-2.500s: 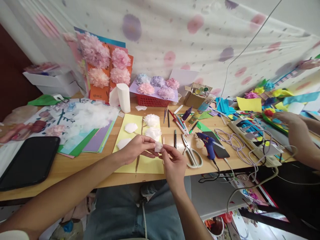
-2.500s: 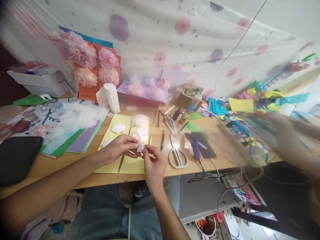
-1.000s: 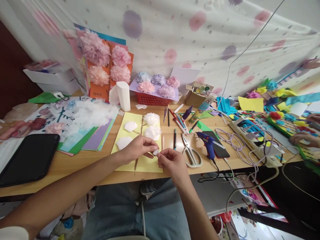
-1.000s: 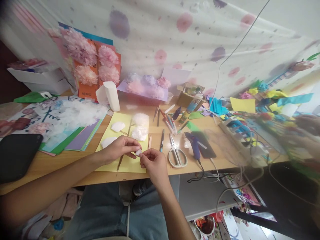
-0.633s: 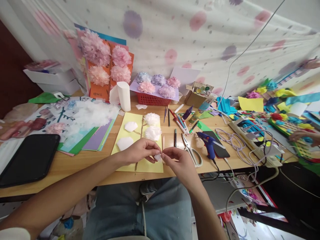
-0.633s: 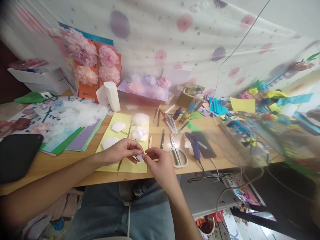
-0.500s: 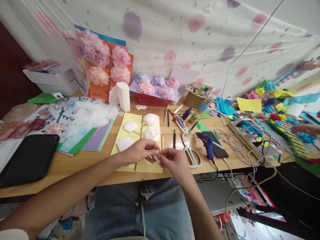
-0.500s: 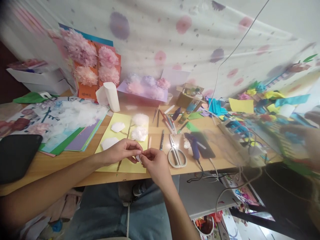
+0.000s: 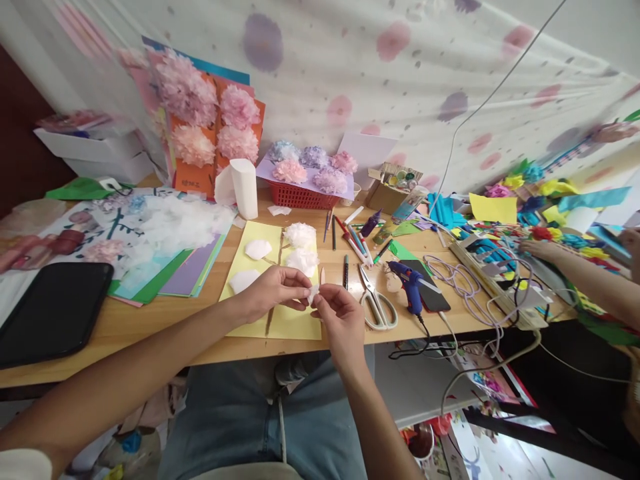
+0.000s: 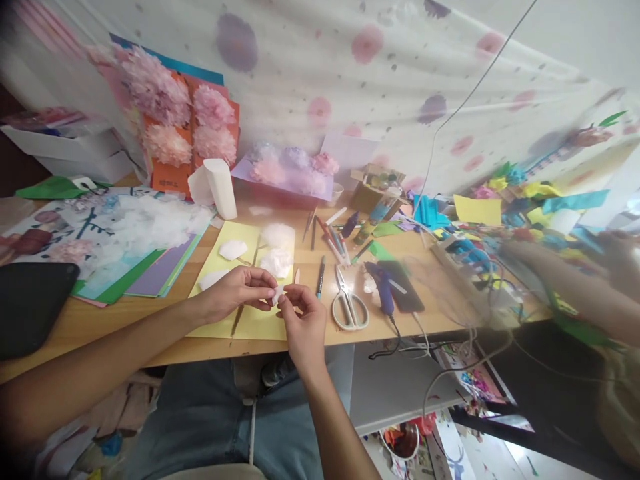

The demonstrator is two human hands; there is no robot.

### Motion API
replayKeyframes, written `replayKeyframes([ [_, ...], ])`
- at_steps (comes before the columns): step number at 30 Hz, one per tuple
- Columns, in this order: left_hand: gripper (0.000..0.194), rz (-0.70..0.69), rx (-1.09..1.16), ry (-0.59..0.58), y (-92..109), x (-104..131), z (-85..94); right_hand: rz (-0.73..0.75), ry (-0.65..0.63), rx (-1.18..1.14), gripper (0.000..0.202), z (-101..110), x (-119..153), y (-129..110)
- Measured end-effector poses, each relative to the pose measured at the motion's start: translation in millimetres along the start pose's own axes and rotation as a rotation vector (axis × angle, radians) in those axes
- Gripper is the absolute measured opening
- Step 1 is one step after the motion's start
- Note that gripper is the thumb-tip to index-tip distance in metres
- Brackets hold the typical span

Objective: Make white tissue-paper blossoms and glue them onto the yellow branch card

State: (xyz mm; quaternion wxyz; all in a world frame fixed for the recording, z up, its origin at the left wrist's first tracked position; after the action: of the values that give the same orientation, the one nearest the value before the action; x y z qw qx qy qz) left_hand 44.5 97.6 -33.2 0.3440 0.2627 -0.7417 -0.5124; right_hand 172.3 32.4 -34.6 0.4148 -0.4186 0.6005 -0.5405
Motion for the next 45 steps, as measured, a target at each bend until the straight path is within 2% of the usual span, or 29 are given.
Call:
replayKeyframes([
  [4, 0.028, -0.017, -0.031, -0.006, 4, 2, 1.0, 0.012, -0.082, 0.004, 0.019, -3, -5, -4],
  [14, 0.022, -0.041, -0.053, -0.022, 5, 2, 1.4, 0.029, -0.133, -0.017, 0.015, -9, -5, -4],
  [23, 0.031, -0.058, -0.165, -0.105, 0, 1, -6.4, 0.020, -0.161, 0.073, 0.013, 1, -5, -6],
  [29, 0.041, -0.089, -0.244, -0.116, 0, 2, -7.5, 0.138, -0.145, 0.236, 0.024, 8, 0, -16],
  [35, 0.053, 0.013, -0.089, -0.150, -13, 8, -17.0, 0.206, -0.181, 0.221, 0.028, 11, 15, -18],
  [39, 0.060, 0.044, -0.036, -0.152, -19, 13, -25.0, 0.149, -0.167, 0.258, 0.016, 18, 26, -17],
  [42, 0.064, 0.017, -0.066, -0.141, -22, 15, -26.4, 0.078, -0.131, 0.355, 0.013, 21, 33, -12],
  [45, 0.067, 0.036, -0.083, -0.142, -29, 14, -25.7, 0.121, -0.117, 0.491, 0.018, 20, 38, -14],
])
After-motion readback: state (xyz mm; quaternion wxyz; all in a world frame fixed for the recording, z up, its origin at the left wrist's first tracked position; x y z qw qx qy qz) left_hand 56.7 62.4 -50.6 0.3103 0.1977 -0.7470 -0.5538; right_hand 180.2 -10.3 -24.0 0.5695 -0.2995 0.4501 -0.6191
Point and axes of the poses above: each hand's wrist, its own x-axis away from the middle knuckle, its own z-axis out of the back of the hand, y = z × x, the point moved 8 cm from there along -x, towards the middle knuckle
